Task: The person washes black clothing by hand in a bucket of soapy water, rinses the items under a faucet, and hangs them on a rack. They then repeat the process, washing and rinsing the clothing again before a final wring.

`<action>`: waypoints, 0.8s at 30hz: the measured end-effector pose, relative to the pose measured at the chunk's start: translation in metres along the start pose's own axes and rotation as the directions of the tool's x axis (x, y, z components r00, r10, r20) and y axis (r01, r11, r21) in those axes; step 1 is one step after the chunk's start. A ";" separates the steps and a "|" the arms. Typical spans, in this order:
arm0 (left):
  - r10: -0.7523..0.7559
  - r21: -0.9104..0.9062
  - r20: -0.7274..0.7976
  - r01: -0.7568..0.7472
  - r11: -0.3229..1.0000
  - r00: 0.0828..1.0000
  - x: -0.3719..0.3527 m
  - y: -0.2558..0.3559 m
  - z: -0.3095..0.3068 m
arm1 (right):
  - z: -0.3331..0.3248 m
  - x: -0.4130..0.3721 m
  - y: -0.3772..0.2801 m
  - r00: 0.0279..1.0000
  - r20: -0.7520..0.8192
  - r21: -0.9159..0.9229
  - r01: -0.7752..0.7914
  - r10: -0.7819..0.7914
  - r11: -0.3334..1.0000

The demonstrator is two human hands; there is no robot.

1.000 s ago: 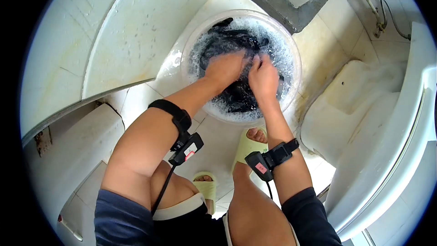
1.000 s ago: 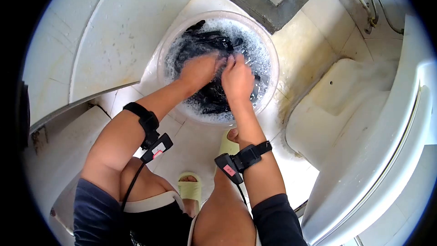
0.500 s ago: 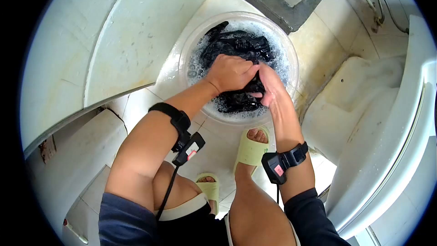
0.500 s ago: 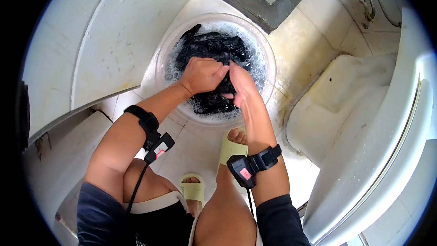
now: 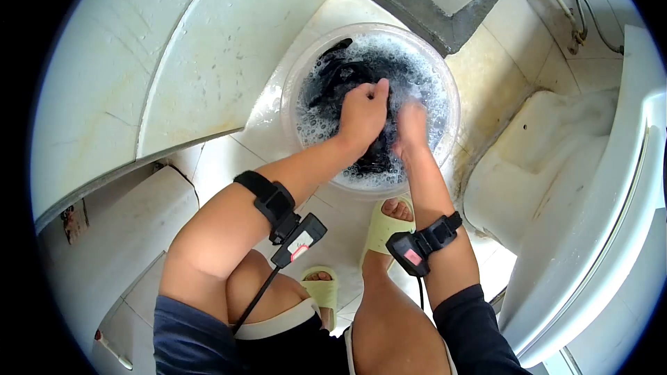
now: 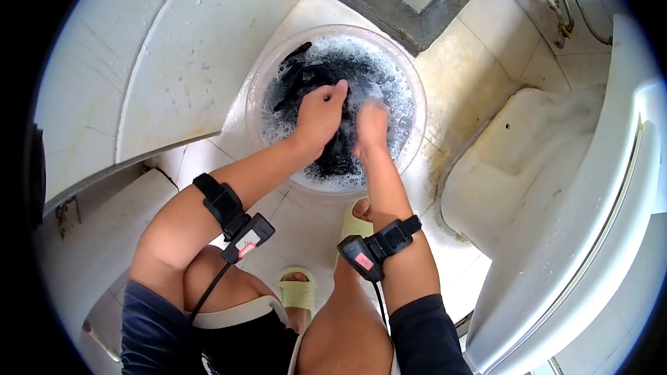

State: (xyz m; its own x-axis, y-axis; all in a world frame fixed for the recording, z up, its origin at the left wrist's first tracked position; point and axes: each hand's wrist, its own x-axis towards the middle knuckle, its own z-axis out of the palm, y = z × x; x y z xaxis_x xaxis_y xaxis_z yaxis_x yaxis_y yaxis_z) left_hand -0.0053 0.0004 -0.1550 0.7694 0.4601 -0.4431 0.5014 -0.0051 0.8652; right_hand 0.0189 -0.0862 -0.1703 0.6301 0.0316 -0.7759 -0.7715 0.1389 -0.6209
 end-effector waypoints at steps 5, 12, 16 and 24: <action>0.576 0.326 0.152 -0.591 0.738 0.803 -0.005 0.010 -0.014 | 0.012 -0.013 -0.009 0.957 0.227 0.352 -0.251 0.178 0.902; 0.424 0.615 0.472 -0.633 0.470 0.773 0.040 -0.030 -0.042 | 0.004 -0.013 -0.010 0.984 0.174 -0.519 0.114 -0.025 0.847; 0.225 0.664 0.530 -0.565 0.490 0.818 0.042 -0.024 -0.038 | 0.002 -0.003 0.016 0.852 0.129 -0.869 0.344 -0.508 0.356; -0.343 -0.116 0.030 0.344 0.932 0.939 0.003 -0.004 0.006 | 0.004 0.007 0.010 0.981 0.058 -0.278 0.192 -0.183 0.941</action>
State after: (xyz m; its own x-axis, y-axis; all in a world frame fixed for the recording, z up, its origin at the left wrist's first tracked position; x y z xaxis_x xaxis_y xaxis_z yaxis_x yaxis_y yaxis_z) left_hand -0.0026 -0.0036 -0.1615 0.5626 0.4073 -0.7195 0.6858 0.2562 0.6813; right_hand 0.0161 -0.0806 -0.1810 0.7645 0.0630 -0.6415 -0.6298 -0.1385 -0.7643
